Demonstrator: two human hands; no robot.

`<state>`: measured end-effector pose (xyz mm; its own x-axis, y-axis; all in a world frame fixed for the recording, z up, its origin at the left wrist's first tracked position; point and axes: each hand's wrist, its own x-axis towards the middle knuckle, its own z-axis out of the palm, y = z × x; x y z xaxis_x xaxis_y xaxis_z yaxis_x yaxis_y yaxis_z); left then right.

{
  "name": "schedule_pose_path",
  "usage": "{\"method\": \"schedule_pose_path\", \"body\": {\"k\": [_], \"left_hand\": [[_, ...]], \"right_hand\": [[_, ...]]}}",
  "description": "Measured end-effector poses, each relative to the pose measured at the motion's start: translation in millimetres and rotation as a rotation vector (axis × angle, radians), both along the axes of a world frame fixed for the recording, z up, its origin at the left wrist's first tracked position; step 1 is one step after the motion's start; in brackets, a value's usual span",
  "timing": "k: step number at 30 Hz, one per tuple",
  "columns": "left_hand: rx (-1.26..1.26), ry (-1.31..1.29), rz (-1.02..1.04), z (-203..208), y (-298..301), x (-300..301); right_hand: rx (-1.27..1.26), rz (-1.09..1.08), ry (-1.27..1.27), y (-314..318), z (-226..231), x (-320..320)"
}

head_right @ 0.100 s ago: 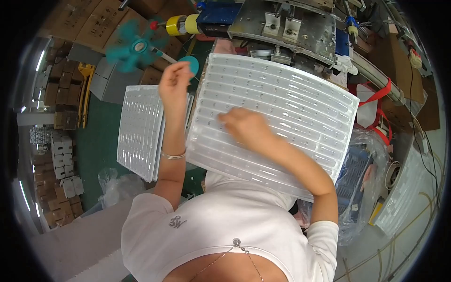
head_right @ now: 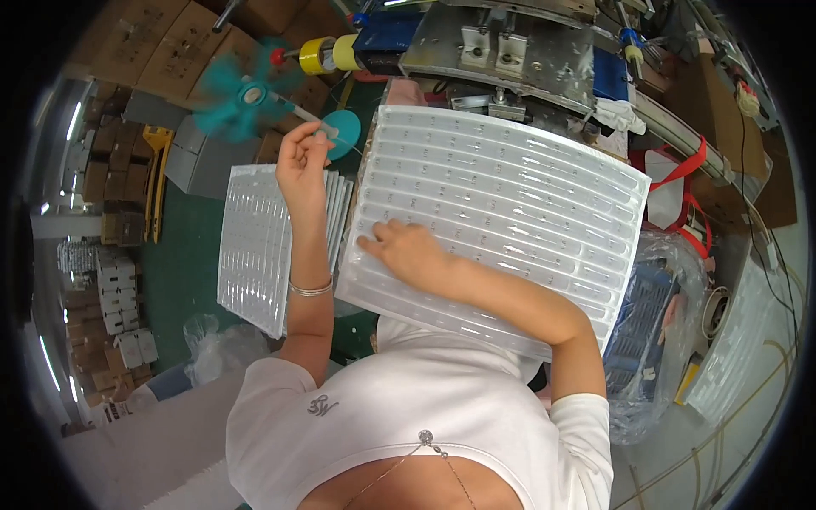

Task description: Filling small plastic tubes with an applicator and organizing them into a production tray.

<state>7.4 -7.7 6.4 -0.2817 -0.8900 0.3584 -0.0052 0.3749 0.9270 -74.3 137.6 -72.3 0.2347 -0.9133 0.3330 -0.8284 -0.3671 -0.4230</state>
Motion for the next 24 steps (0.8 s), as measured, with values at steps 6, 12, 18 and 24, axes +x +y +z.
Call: {"method": "schedule_pose_path", "body": {"k": [6,12,18,24], "left_hand": [[-0.034,-0.032,-0.106,-4,-8,-34],[-0.343,-0.187,-0.212,5,-7,-116],[-0.989,-0.376,-0.049,22,-4,-225],[-1.003,-0.390,-0.131,33,3,-232]], "right_hand": [[0.129,0.000,0.114,-15,-1,29],[0.177,-0.156,-0.455,16,41,-57],[-0.066,-0.688,-0.684,36,92,-175],[-0.462,-0.846,-0.418,9,113,-216]]}}
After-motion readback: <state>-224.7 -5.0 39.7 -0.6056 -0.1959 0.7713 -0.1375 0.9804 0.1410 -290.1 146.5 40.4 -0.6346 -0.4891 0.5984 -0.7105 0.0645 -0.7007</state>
